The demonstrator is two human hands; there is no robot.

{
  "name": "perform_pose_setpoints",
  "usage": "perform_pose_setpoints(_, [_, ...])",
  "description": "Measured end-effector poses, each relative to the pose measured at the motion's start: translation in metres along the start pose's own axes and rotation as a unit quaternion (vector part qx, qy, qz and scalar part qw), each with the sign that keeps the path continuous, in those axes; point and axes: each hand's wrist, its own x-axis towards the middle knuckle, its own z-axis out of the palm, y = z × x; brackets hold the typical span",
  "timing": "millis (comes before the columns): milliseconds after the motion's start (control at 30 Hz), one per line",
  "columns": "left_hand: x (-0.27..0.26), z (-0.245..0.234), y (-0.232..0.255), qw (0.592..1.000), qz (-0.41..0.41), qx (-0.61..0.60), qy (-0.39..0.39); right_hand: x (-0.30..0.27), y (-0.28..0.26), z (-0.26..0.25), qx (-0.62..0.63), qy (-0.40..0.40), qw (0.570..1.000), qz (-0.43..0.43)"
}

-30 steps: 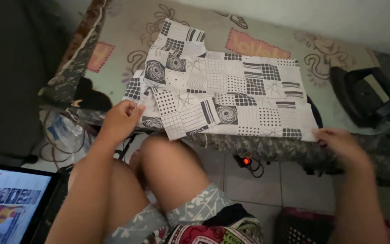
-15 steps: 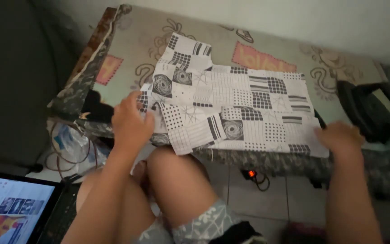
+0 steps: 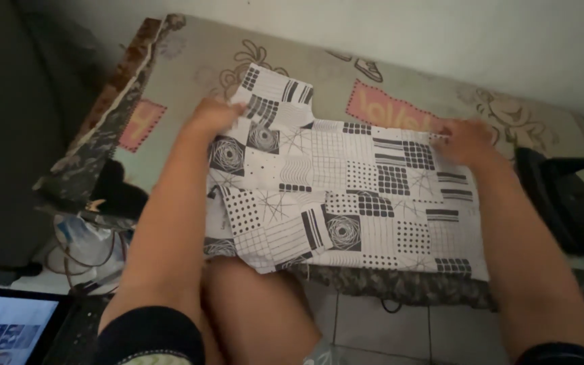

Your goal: Iron and fold a patterned button-down shirt.

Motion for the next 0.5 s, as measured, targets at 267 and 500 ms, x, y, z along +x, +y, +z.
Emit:
perform_pose_setpoints(267, [-0.132,-0.056,0.039,0.971,0.153,-0.165,0.074,-0.094,0.027,-0.05,0.084,0.089,0.992,-0.027])
perform_pose_setpoints(500, [-0.249,-0.071,-0.008,0.989,0.143,-0.029,0.019,-0.206,0.033,-0.029,0.046,0.126,0.987,-0.088])
